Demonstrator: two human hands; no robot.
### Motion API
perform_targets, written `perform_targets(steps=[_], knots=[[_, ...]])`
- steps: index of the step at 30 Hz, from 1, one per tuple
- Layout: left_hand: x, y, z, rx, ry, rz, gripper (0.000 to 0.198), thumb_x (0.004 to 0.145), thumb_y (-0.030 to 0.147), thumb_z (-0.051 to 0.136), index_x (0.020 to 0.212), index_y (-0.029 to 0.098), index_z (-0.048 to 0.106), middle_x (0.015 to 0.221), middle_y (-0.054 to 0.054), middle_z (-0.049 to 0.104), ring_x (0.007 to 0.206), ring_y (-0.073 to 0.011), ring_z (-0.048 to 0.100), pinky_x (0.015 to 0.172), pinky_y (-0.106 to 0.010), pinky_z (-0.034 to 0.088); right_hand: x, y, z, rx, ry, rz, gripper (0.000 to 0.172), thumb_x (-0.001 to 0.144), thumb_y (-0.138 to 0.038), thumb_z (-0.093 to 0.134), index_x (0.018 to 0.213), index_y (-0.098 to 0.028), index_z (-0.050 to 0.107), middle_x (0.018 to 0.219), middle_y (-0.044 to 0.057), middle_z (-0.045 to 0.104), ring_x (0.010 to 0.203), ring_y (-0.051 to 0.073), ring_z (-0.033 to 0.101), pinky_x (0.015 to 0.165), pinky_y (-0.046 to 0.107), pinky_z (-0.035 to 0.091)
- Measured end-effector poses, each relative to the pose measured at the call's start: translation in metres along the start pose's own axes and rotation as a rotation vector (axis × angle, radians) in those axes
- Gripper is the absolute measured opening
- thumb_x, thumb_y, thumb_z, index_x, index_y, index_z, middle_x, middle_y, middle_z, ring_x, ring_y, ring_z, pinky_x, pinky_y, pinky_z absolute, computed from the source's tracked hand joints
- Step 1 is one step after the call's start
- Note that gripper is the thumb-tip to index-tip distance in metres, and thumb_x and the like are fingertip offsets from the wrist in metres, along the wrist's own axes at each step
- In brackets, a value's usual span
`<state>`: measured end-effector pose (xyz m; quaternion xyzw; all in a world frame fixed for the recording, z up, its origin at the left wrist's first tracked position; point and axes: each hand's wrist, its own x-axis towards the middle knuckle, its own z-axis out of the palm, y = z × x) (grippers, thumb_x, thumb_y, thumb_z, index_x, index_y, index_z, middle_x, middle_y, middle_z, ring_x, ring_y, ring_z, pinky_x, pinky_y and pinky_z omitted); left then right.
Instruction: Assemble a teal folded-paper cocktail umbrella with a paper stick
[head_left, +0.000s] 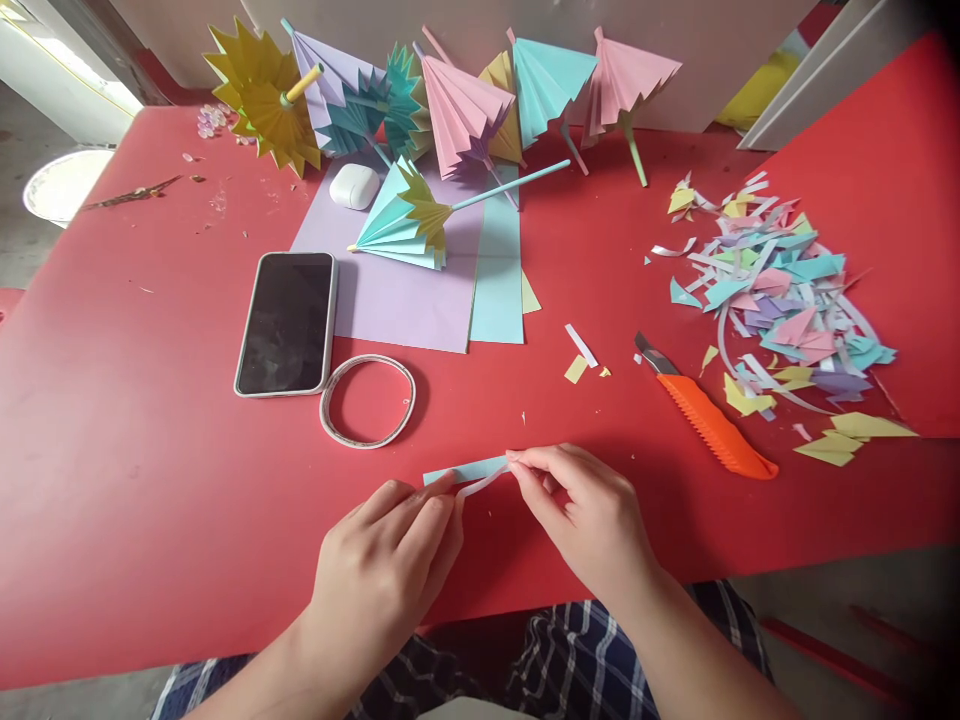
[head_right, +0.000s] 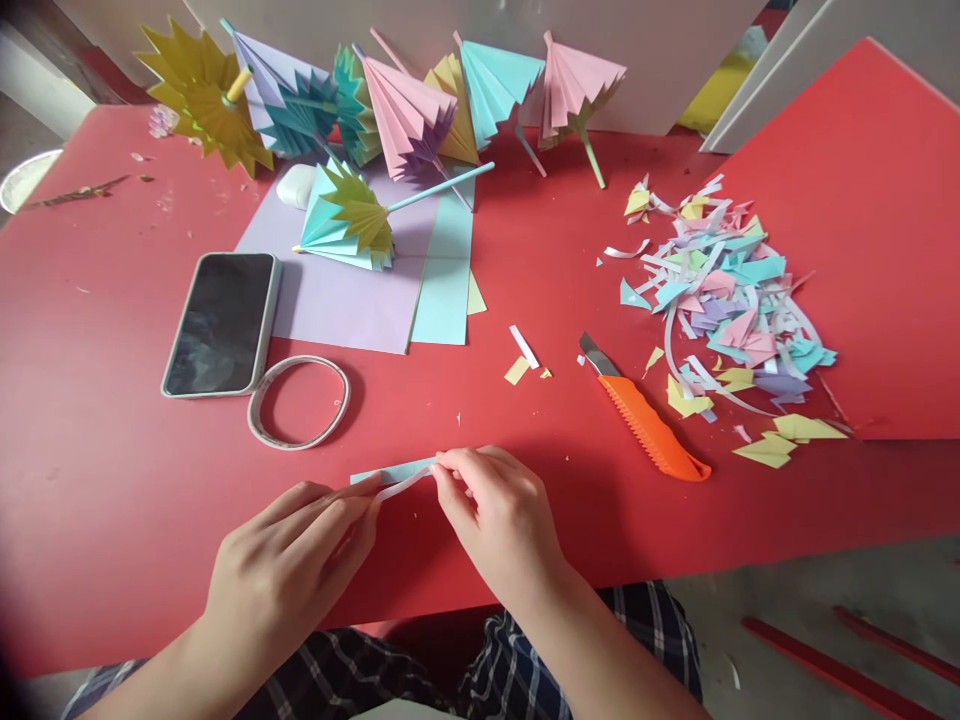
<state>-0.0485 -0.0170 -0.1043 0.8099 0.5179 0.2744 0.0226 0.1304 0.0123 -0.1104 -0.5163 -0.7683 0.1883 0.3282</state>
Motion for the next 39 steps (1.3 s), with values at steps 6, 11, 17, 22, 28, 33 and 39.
perform_targets(steps=[6,11,17,22,28,33,39], knots=[[0.002,0.001,0.000,-0.028,-0.015,-0.135,0.019,0.080,0.013,0.055,0.062,0.016,0.055,0.056,0.002,0.062,0.053,-0.0097,0.054,0.046,-0.022,0.037,-0.001,0.001,-0.001,0.014,0.015,-0.004,0.010,0.083,-0.012,0.053,0.079,-0.018,0.060,0.068,0.002,0.064,0.058,0.010,0.055,0.055,0.021,0.047],[0.005,0.005,-0.001,0.028,-0.040,-0.185,0.020,0.080,0.016,0.054,0.060,0.018,0.056,0.049,0.004,0.055,0.051,-0.0097,0.051,0.043,-0.023,0.031,-0.002,0.000,-0.002,-0.103,-0.006,0.055,0.012,0.082,-0.016,0.053,0.071,-0.019,0.056,0.063,0.001,0.058,0.060,0.011,0.055,0.057,0.021,0.044],[0.013,0.009,0.001,0.122,-0.128,-0.245,0.026,0.079,0.015,0.052,0.053,0.018,0.047,0.048,0.005,0.048,0.048,-0.0079,0.042,0.043,-0.022,0.026,-0.002,-0.001,-0.004,-0.156,-0.067,0.139,0.014,0.082,-0.017,0.051,0.069,-0.019,0.054,0.059,-0.002,0.054,0.053,0.010,0.049,0.049,0.020,0.036],[0.016,0.011,0.001,0.155,-0.136,-0.232,0.026,0.079,0.016,0.052,0.054,0.018,0.046,0.050,0.005,0.049,0.050,-0.0078,0.042,0.044,-0.022,0.027,-0.003,0.001,-0.003,-0.171,-0.050,0.130,0.014,0.082,-0.015,0.052,0.068,-0.019,0.053,0.058,-0.002,0.055,0.051,0.009,0.049,0.051,0.020,0.038],[0.019,0.013,0.003,0.205,-0.147,-0.249,0.026,0.076,0.013,0.052,0.052,0.018,0.043,0.048,0.005,0.045,0.049,-0.0082,0.040,0.043,-0.022,0.025,-0.004,0.000,0.001,-0.249,-0.021,0.100,0.016,0.080,-0.015,0.053,0.065,-0.019,0.052,0.055,-0.003,0.053,0.050,0.009,0.049,0.051,0.021,0.038],[0.022,0.014,0.003,0.206,-0.217,-0.296,0.024,0.076,0.012,0.051,0.053,0.018,0.045,0.056,0.004,0.054,0.052,-0.0084,0.045,0.042,-0.022,0.026,-0.004,0.000,0.002,-0.268,-0.012,0.104,0.014,0.079,-0.014,0.054,0.065,-0.019,0.053,0.056,-0.002,0.055,0.051,0.010,0.051,0.050,0.021,0.038],[0.022,0.013,0.003,0.176,-0.184,-0.313,0.023,0.077,0.014,0.052,0.054,0.018,0.051,0.060,0.003,0.061,0.054,-0.0093,0.052,0.041,-0.024,0.025,-0.004,0.000,0.000,-0.219,-0.015,0.107,0.015,0.079,-0.013,0.052,0.066,-0.019,0.053,0.055,-0.002,0.054,0.052,0.010,0.051,0.051,0.020,0.039]])
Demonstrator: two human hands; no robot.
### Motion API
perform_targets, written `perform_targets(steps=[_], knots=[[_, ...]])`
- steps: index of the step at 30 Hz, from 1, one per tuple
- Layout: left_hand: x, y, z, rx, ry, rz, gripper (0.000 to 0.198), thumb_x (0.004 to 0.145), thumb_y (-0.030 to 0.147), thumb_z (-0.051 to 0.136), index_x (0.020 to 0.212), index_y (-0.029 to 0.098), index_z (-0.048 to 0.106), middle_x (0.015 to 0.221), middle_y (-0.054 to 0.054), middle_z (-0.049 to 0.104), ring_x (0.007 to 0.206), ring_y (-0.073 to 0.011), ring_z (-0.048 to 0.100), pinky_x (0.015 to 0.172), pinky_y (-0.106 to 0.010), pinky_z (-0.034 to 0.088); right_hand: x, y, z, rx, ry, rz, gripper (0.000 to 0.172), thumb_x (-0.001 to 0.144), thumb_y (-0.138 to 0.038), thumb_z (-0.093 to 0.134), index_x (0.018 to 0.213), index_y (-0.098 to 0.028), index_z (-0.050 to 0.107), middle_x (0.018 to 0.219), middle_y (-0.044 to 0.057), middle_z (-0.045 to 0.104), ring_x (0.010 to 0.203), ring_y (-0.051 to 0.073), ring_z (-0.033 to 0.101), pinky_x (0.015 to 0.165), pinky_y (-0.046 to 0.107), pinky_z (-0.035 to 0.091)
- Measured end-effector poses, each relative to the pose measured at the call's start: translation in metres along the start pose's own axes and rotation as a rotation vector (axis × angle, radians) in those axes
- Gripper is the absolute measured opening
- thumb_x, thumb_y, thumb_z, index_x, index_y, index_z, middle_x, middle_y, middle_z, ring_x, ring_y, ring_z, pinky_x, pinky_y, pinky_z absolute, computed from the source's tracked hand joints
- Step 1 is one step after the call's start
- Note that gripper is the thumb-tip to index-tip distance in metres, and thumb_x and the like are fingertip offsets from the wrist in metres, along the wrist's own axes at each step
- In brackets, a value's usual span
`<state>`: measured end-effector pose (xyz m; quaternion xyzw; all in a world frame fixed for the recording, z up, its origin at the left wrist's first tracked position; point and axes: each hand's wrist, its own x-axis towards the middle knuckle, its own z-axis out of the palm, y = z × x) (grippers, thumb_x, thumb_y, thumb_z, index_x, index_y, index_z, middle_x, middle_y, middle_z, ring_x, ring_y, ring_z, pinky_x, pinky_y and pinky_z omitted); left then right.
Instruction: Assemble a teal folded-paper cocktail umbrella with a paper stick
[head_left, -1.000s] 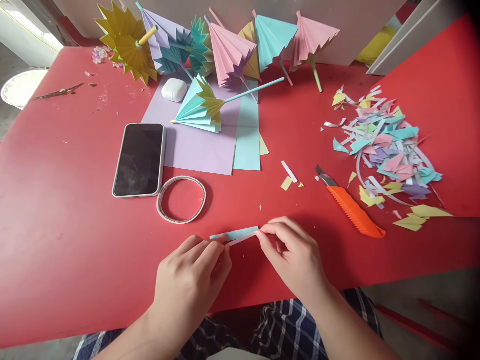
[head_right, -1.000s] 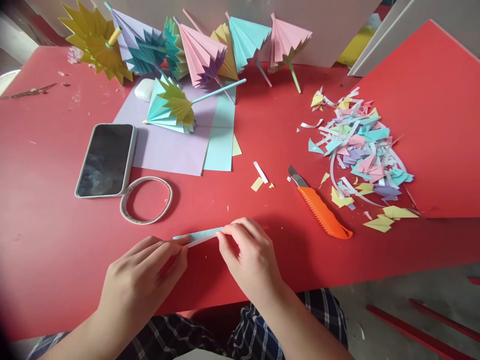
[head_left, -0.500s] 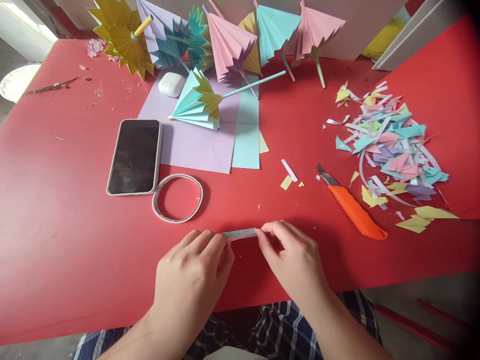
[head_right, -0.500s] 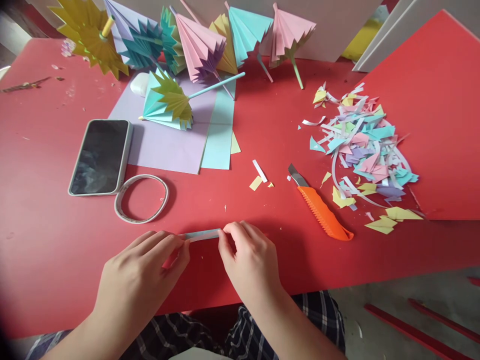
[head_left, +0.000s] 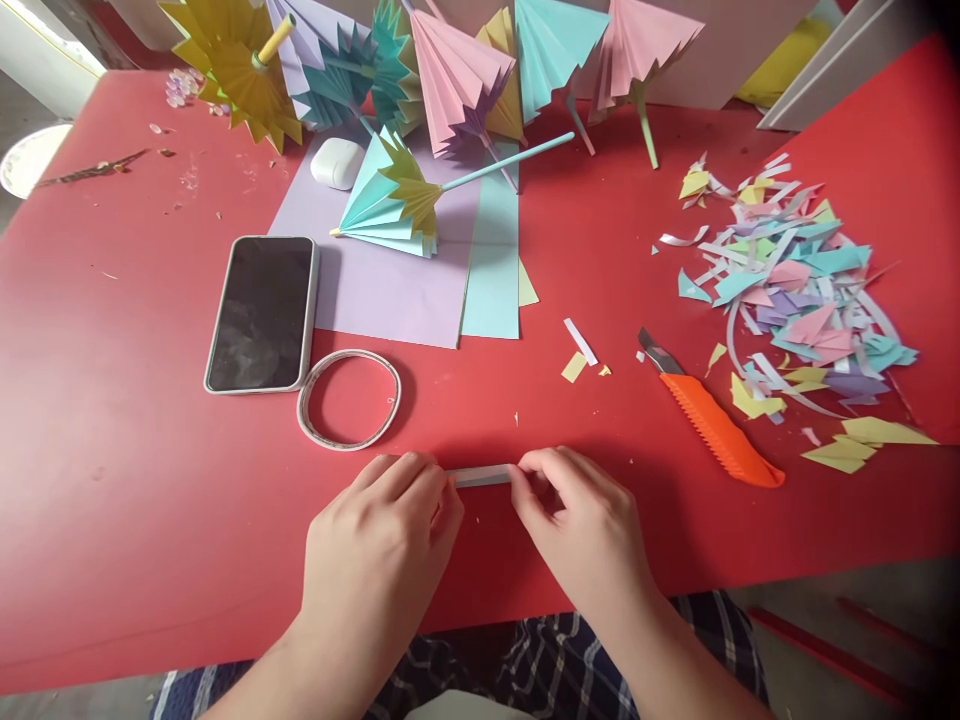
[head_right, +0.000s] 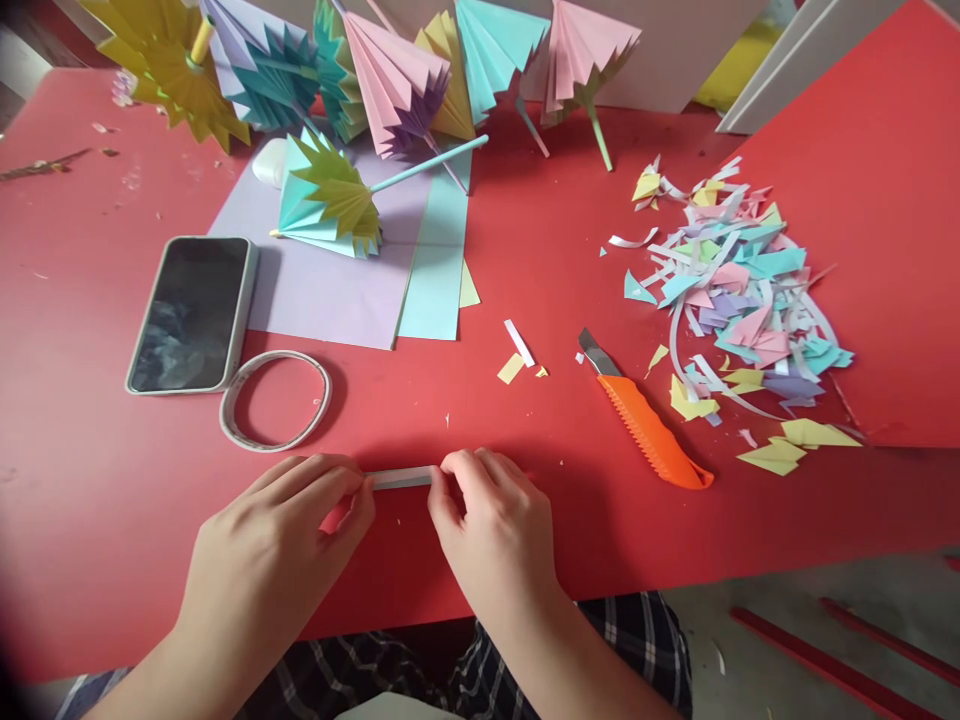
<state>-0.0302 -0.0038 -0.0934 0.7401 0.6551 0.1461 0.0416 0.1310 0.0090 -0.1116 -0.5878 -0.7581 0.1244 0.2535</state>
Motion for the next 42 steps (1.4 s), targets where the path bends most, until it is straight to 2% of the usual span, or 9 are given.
perform_targets(steps=[5,10,14,16,20,27,33,42], knots=[[-0.004,-0.003,-0.003,-0.083,-0.006,0.012,0.020,0.080,0.017,0.053,0.061,0.019,0.059,0.069,0.002,0.067,0.060,-0.0107,0.057,0.044,-0.023,0.032,-0.001,0.000,-0.003,0.069,0.001,0.001,0.014,0.080,-0.012,0.053,0.068,-0.019,0.053,0.056,-0.002,0.054,0.051,0.009,0.050,0.051,0.021,0.039],[-0.001,-0.006,-0.015,-0.176,0.055,0.069,0.017,0.081,0.019,0.051,0.068,0.019,0.061,0.078,-0.001,0.066,0.068,-0.0124,0.055,0.053,-0.021,0.042,-0.003,-0.002,-0.010,0.163,-0.025,-0.022,0.011,0.081,-0.013,0.052,0.072,-0.019,0.053,0.056,-0.003,0.052,0.049,0.008,0.045,0.049,0.020,0.037],[0.002,-0.007,-0.018,-0.100,-0.077,0.007,0.027,0.082,0.022,0.046,0.056,0.019,0.053,0.051,0.003,0.051,0.045,-0.0087,0.043,0.037,-0.020,0.028,0.000,-0.001,-0.011,0.182,-0.078,0.039,0.011,0.083,-0.016,0.051,0.072,-0.019,0.053,0.057,-0.004,0.052,0.048,0.007,0.044,0.046,0.019,0.035],[0.002,-0.006,-0.014,-0.083,-0.126,-0.016,0.030,0.082,0.022,0.045,0.052,0.019,0.048,0.046,0.004,0.047,0.039,-0.0075,0.039,0.036,-0.021,0.023,0.004,0.000,-0.010,0.148,-0.111,0.065,0.012,0.083,-0.017,0.051,0.071,-0.019,0.052,0.057,-0.004,0.054,0.048,0.007,0.044,0.046,0.019,0.035],[0.001,-0.005,-0.006,-0.053,-0.149,-0.061,0.027,0.080,0.021,0.046,0.053,0.019,0.045,0.047,0.004,0.048,0.041,-0.0077,0.040,0.037,-0.020,0.020,0.009,0.000,-0.007,0.059,-0.142,0.074,0.016,0.083,-0.020,0.050,0.068,-0.020,0.050,0.054,-0.005,0.051,0.043,0.007,0.042,0.043,0.019,0.032],[0.004,-0.005,0.000,-0.030,-0.164,-0.091,0.027,0.080,0.021,0.046,0.053,0.019,0.042,0.046,0.004,0.048,0.040,-0.0077,0.039,0.038,-0.020,0.018,0.009,-0.002,-0.002,-0.049,-0.086,0.048,0.016,0.081,-0.020,0.050,0.066,-0.020,0.051,0.054,-0.005,0.055,0.039,0.006,0.041,0.042,0.020,0.029],[0.003,-0.006,0.003,-0.019,-0.160,-0.100,0.024,0.079,0.022,0.047,0.055,0.019,0.046,0.047,0.004,0.051,0.041,-0.0084,0.041,0.038,-0.021,0.017,0.009,-0.002,0.001,-0.084,-0.058,0.042,0.015,0.081,-0.020,0.050,0.067,-0.019,0.053,0.054,-0.005,0.056,0.040,0.007,0.043,0.042,0.021,0.029],[0.004,-0.007,0.003,0.004,-0.173,-0.081,0.023,0.080,0.022,0.047,0.057,0.020,0.047,0.049,0.004,0.053,0.041,-0.0088,0.042,0.037,-0.021,0.017,0.004,-0.003,0.002,-0.056,-0.005,0.030,0.012,0.081,-0.016,0.051,0.070,-0.019,0.055,0.059,-0.003,0.060,0.052,0.009,0.055,0.047,0.020,0.034]])
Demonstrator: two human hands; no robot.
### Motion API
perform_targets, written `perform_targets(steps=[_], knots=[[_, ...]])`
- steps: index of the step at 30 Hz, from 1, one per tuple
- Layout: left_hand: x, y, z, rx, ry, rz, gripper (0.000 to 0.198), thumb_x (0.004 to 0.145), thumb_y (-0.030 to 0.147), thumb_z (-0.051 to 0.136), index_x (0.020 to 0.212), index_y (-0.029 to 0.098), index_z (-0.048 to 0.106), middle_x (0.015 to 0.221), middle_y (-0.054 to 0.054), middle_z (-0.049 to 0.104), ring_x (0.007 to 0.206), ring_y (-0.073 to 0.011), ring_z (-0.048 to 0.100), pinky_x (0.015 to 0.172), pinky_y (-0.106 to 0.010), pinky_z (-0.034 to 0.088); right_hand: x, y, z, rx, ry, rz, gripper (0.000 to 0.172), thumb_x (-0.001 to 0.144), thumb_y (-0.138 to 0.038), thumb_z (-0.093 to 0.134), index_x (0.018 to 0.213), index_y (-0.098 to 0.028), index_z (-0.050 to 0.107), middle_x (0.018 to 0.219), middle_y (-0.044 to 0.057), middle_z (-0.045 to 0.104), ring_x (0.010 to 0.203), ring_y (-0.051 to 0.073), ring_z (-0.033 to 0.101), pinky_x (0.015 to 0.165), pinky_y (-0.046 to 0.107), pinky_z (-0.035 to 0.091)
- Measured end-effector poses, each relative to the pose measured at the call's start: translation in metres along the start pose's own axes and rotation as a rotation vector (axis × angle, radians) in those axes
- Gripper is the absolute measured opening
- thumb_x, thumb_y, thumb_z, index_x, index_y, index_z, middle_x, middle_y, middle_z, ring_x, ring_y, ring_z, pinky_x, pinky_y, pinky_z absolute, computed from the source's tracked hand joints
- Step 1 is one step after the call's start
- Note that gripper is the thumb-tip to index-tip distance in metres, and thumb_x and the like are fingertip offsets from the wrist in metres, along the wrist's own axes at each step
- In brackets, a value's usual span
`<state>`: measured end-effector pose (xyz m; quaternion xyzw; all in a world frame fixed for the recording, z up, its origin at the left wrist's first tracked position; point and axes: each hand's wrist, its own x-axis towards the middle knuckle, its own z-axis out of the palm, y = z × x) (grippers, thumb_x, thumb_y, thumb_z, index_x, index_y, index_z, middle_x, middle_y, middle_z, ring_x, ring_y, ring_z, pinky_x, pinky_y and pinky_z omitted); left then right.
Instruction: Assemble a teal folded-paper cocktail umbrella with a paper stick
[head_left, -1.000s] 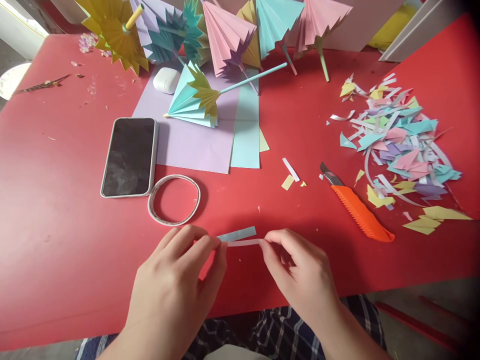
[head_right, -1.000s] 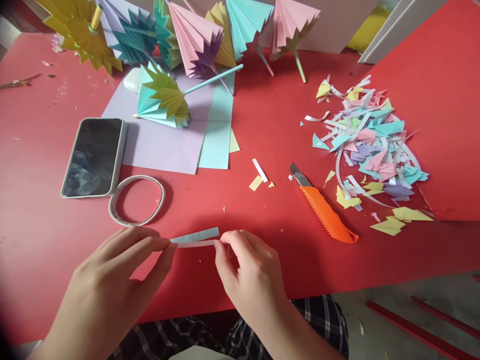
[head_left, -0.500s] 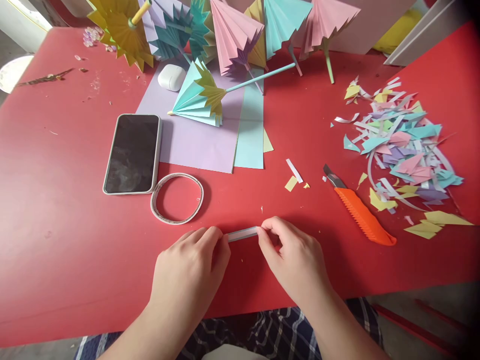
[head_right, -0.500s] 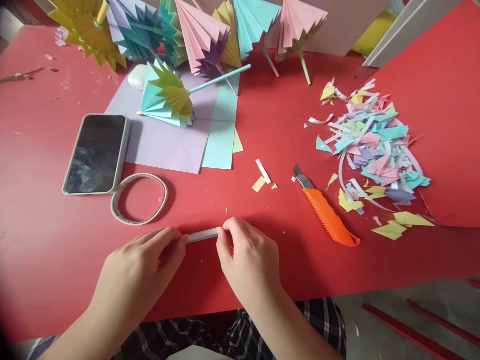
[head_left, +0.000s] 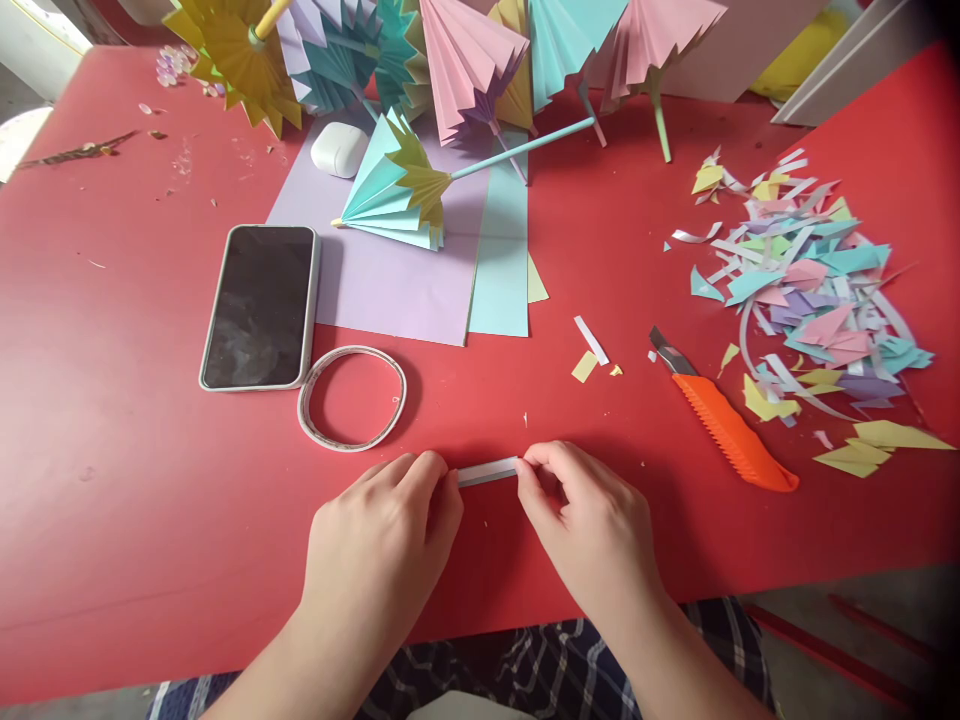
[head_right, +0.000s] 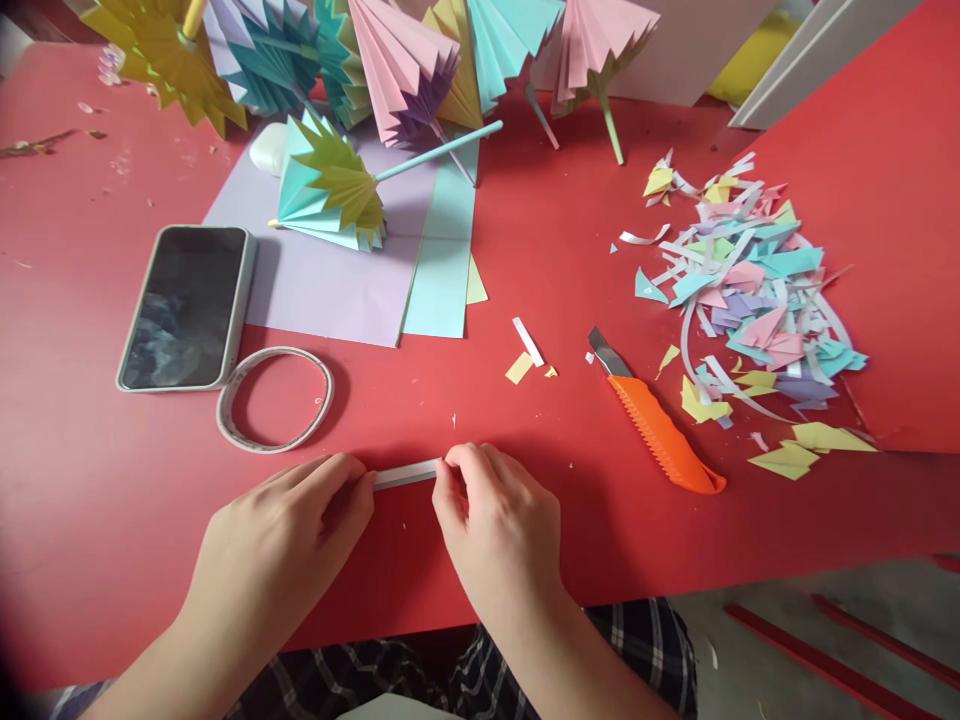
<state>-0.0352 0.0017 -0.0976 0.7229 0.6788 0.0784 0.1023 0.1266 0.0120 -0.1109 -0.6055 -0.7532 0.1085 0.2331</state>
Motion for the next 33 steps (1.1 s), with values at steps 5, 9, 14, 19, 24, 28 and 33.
perform_targets(steps=[5,9,14,19,24,28,33], knots=[[-0.0004,-0.0003,0.0009,0.007,-0.008,-0.012,0.023,0.080,0.023,0.047,0.057,0.020,0.049,0.049,0.004,0.054,0.041,-0.0089,0.043,0.038,-0.021,0.016,-0.0001,-0.0005,0.0009,-0.038,0.018,-0.020,0.013,0.082,-0.017,0.050,0.070,-0.019,0.054,0.057,-0.003,0.059,0.050,0.008,0.053,0.046,0.020,0.033],[0.0002,0.0012,0.0015,0.024,-0.047,-0.046,0.024,0.081,0.024,0.046,0.058,0.021,0.049,0.050,0.005,0.054,0.043,-0.0092,0.043,0.038,-0.021,0.017,0.0002,-0.0004,0.0020,-0.058,0.028,-0.025,0.014,0.082,-0.018,0.052,0.068,-0.018,0.054,0.056,-0.005,0.058,0.049,0.007,0.052,0.045,0.019,0.033],[-0.0012,0.0016,0.0005,0.040,-0.048,-0.050,0.024,0.081,0.025,0.046,0.058,0.021,0.048,0.051,0.006,0.053,0.044,-0.0092,0.041,0.038,-0.021,0.017,-0.0001,-0.0009,0.0025,-0.074,0.031,-0.023,0.013,0.081,-0.018,0.053,0.068,-0.018,0.054,0.056,-0.005,0.057,0.050,0.007,0.052,0.046,0.019,0.033],[-0.0016,0.0012,0.0015,0.043,-0.044,-0.045,0.024,0.081,0.025,0.046,0.058,0.021,0.048,0.051,0.006,0.052,0.043,-0.0092,0.041,0.038,-0.021,0.018,-0.0001,-0.0009,0.0025,-0.081,0.028,-0.023,0.012,0.081,-0.018,0.054,0.069,-0.018,0.055,0.057,-0.005,0.057,0.051,0.007,0.053,0.046,0.019,0.032],[-0.0011,0.0013,0.0025,0.047,-0.034,-0.048,0.024,0.081,0.025,0.047,0.057,0.021,0.047,0.050,0.007,0.051,0.043,-0.0091,0.041,0.038,-0.021,0.018,-0.0005,-0.0007,0.0033,-0.092,0.026,-0.021,0.013,0.081,-0.017,0.053,0.069,-0.018,0.055,0.056,-0.005,0.057,0.051,0.007,0.052,0.047,0.019,0.031],[-0.0013,0.0010,0.0022,0.049,-0.031,-0.042,0.025,0.081,0.025,0.047,0.056,0.021,0.046,0.049,0.007,0.050,0.042,-0.0091,0.040,0.038,-0.021,0.018,-0.0015,-0.0009,0.0039,-0.094,0.030,-0.021,0.014,0.082,-0.018,0.052,0.068,-0.018,0.055,0.056,-0.005,0.056,0.051,0.007,0.053,0.046,0.020,0.030],[-0.0014,0.0005,0.0029,0.050,-0.019,-0.031,0.024,0.081,0.025,0.047,0.057,0.021,0.047,0.050,0.007,0.051,0.043,-0.0093,0.041,0.038,-0.021,0.018,-0.0016,-0.0011,0.0038,-0.098,0.030,-0.019,0.014,0.081,-0.017,0.053,0.067,-0.018,0.055,0.056,-0.005,0.056,0.050,0.007,0.052,0.045,0.020,0.030]])
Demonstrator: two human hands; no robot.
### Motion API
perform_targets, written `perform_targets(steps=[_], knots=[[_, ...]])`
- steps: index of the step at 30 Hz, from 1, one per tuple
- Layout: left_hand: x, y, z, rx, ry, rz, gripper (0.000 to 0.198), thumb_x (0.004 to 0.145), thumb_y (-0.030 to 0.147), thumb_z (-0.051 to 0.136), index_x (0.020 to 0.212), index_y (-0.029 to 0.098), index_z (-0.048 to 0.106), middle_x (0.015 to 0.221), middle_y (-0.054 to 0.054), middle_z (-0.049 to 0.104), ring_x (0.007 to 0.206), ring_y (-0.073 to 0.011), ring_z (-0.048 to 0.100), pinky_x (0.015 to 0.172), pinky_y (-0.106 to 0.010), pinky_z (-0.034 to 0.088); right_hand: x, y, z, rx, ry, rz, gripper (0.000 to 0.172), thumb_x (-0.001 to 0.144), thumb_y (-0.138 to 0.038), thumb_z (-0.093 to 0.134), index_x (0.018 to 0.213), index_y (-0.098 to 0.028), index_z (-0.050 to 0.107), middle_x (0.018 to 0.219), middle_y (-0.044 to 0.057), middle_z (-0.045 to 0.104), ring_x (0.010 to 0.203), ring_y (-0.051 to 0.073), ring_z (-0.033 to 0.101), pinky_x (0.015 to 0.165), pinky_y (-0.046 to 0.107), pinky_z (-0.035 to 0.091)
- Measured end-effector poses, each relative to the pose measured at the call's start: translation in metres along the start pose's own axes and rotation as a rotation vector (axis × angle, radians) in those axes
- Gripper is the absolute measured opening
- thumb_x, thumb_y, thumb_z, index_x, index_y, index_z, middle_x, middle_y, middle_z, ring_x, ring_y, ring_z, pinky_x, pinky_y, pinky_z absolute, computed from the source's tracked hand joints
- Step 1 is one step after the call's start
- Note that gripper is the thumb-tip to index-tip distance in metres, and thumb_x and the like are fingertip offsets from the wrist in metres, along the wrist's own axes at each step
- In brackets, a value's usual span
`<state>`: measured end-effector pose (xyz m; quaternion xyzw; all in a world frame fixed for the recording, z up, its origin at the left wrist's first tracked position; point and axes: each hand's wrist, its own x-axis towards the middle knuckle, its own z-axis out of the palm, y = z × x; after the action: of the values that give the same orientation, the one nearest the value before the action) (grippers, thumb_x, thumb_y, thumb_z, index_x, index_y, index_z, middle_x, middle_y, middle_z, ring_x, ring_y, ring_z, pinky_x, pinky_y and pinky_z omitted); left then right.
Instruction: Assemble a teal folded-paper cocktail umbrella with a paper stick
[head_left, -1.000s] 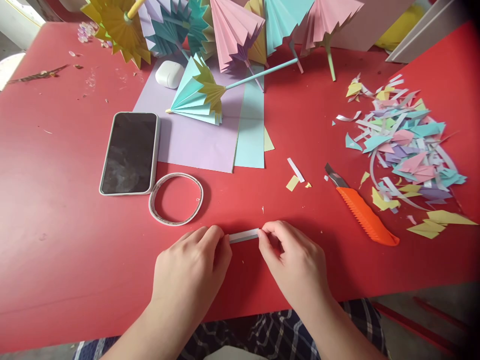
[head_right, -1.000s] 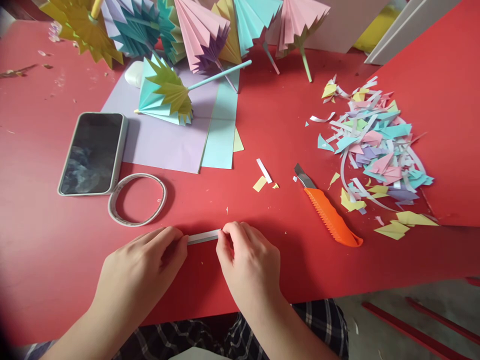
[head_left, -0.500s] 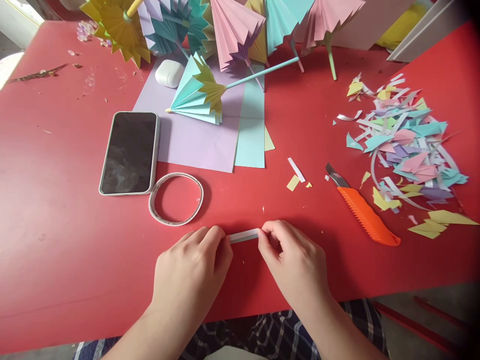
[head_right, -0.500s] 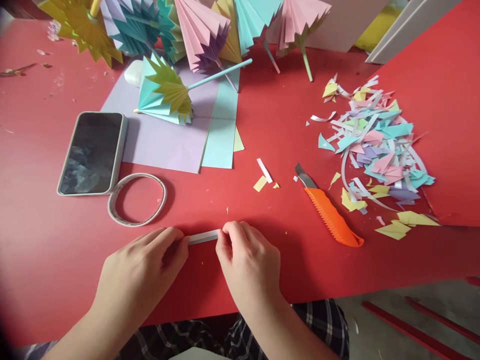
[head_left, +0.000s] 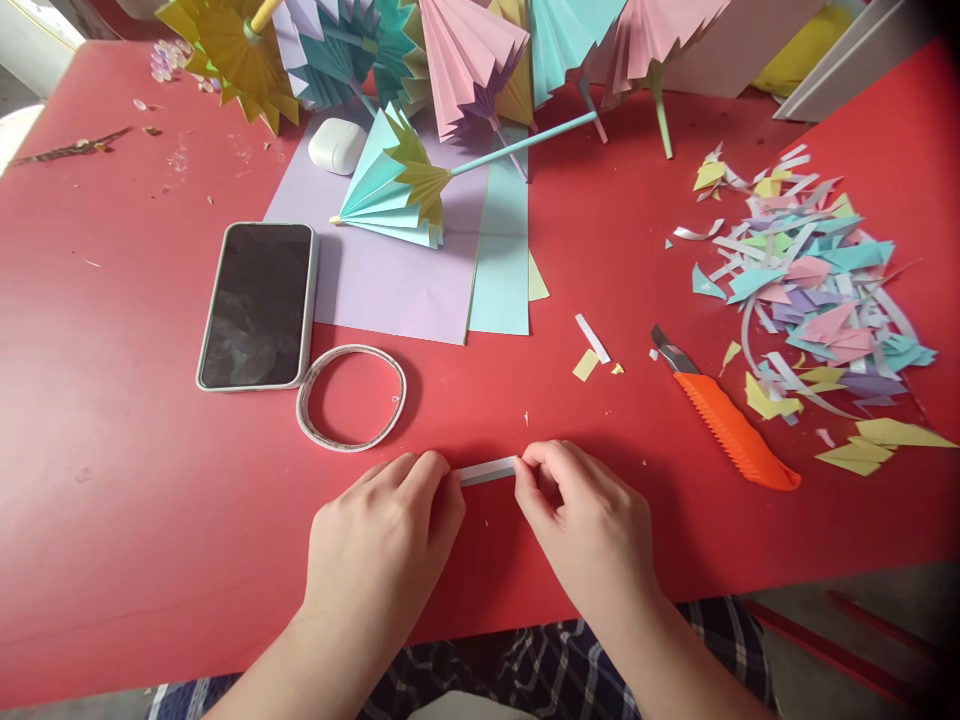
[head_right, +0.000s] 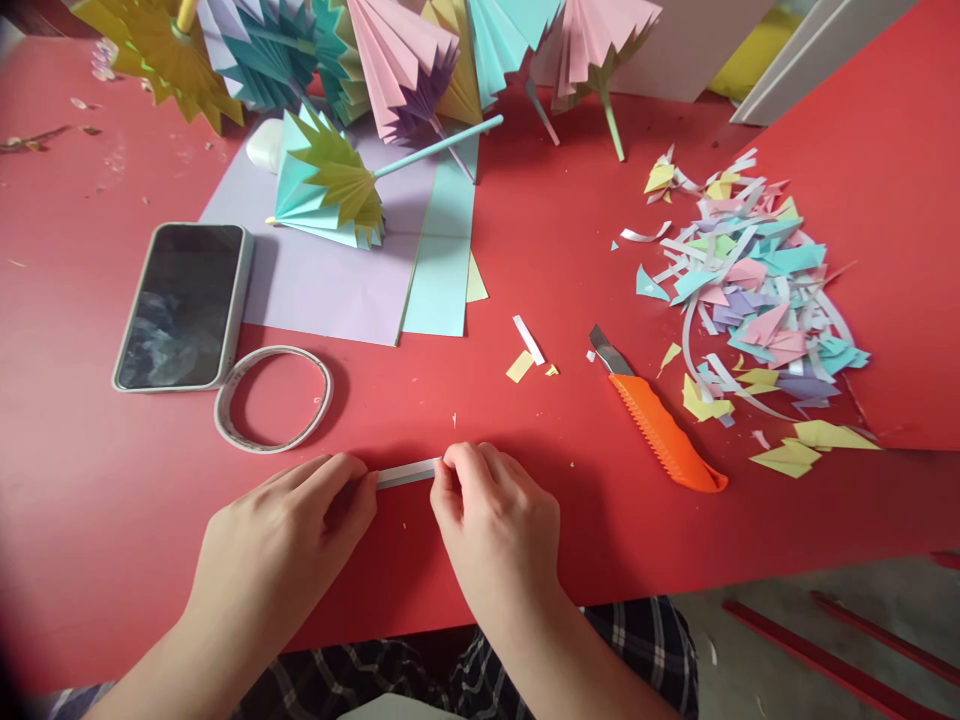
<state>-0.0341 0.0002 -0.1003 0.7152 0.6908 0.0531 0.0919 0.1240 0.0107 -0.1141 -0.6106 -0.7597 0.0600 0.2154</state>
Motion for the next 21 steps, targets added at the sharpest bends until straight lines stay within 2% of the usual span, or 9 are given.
perform_targets(steps=[21], knots=[[0.0000,0.0009,-0.0002,0.005,-0.010,-0.012,0.026,0.081,0.024,0.046,0.056,0.020,0.047,0.049,0.005,0.051,0.043,-0.0083,0.039,0.039,-0.022,0.015,-0.0004,-0.0008,0.0003,-0.022,0.001,-0.016,0.015,0.082,-0.017,0.053,0.067,-0.018,0.055,0.055,-0.004,0.055,0.050,0.007,0.051,0.046,0.020,0.030]])
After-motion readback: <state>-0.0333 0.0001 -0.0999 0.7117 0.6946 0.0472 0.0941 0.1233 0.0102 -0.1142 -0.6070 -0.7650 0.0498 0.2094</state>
